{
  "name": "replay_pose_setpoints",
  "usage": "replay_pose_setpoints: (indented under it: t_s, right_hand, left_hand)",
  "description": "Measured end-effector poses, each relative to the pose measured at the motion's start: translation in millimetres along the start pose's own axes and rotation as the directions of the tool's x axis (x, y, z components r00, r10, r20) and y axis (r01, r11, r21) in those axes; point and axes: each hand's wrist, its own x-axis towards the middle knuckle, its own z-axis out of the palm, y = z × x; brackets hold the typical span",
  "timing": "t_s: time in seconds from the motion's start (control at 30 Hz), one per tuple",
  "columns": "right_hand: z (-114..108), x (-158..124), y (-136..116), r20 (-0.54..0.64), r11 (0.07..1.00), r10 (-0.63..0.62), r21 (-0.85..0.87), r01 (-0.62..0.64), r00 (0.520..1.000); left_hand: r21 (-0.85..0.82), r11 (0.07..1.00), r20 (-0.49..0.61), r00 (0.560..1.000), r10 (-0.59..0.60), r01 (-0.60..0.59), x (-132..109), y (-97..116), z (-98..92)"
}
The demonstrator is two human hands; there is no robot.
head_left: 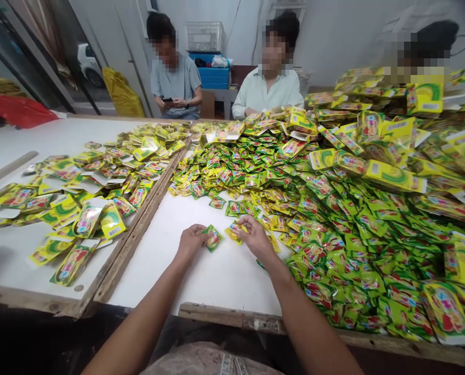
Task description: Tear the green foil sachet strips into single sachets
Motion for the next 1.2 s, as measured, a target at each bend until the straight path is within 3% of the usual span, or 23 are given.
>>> replay_pose_setpoints:
  t_s: [0.1, 0.2, 0.37, 0.47, 0.57, 0.63, 0.7, 0.8, 0.9, 0.93, 1.0, 1.07, 1.13, 1.2]
  right_hand:
    - [6, -5, -7, 0.220, 0.987, 0.034, 0.143, -0.067, 0.975]
    - [15, -9, -7, 0.298, 0.994, 0.070, 0.063, -0.092, 0.952]
    - [19, -7, 4, 0.126, 0.997, 0.062, -0.059, -0.055, 0.990]
    - [17, -6, 4, 0.046, 0.989, 0.149, -0.009, -0.149, 0.988]
    - [16, -8, -5, 0.101, 0.962, 0.230, 0.129, -0.242, 0.968]
    - [16, -9, -11, 0.195, 0.934, 0.239, 0.221, -0.280, 0.951]
    - [15, -8, -15, 0.206, 0.926, 0.236, 0.248, -0.284, 0.950]
    - [8, -4, -16, 0.047, 0.962, 0.218, 0.159, -0.223, 0.975]
    - [-5, -2, -15, -0.124, 0.985, 0.166, -0.028, -0.170, 0.978]
    - [-8, -2, -14, -0.166, 0.983, 0.147, -0.085, -0.162, 0.975]
    - [-11, -3, -16, -0.215, 0.973, 0.114, -0.171, -0.153, 0.970]
    - [-10, -6, -17, -0.225, 0.968, 0.101, -0.202, -0.148, 0.969]
    - [-6, -7, -17, -0.243, 0.966, 0.102, -0.208, -0.154, 0.965]
    - [-2, -6, -14, -0.277, 0.968, 0.105, -0.193, -0.163, 0.955]
  left_hand:
    - [0.063, 0.998, 0.112, 0.994, 0.002, -0.009, 2, 2, 4.1]
    - [0.085, 0.996, 0.223, 0.974, -0.032, 0.013, 0, 6, 8.8]
    - [0.032, 0.998, 0.378, 0.924, -0.065, 0.057, -3, 10, 12.4]
    - [0.009, 0.999, 0.342, 0.939, -0.033, 0.032, -1, 11, 13.1]
    - [-0.015, 1.000, 0.348, 0.938, 0.010, -0.005, 1, 15, 17.6]
    - [-0.005, 0.999, 0.371, 0.928, 0.036, -0.037, 1, 20, 23.4]
    - [0.009, 0.996, 0.367, 0.927, 0.074, -0.083, 2, 25, 30.0]
    - [0.013, 0.990, 0.367, 0.921, 0.128, -0.143, 12, 39, 37.2]
    - [0.159, 0.946, 0.391, 0.898, 0.202, -0.282, 38, 74, 40.1]
    - [0.274, 0.893, 0.364, 0.898, 0.248, -0.357, 51, 92, 41.2]
    - [0.567, 0.687, 0.242, 0.889, 0.389, -0.455, 78, 132, 45.1]
    - [0.798, 0.432, 0.149, 0.833, 0.532, -0.419, 107, 171, 52.9]
    - [0.912, 0.190, 0.176, 0.767, 0.617, -0.362, 137, 204, 64.2]
    - [0.950, 0.013, 0.237, 0.746, 0.622, -0.313, 165, 225, 77.6]
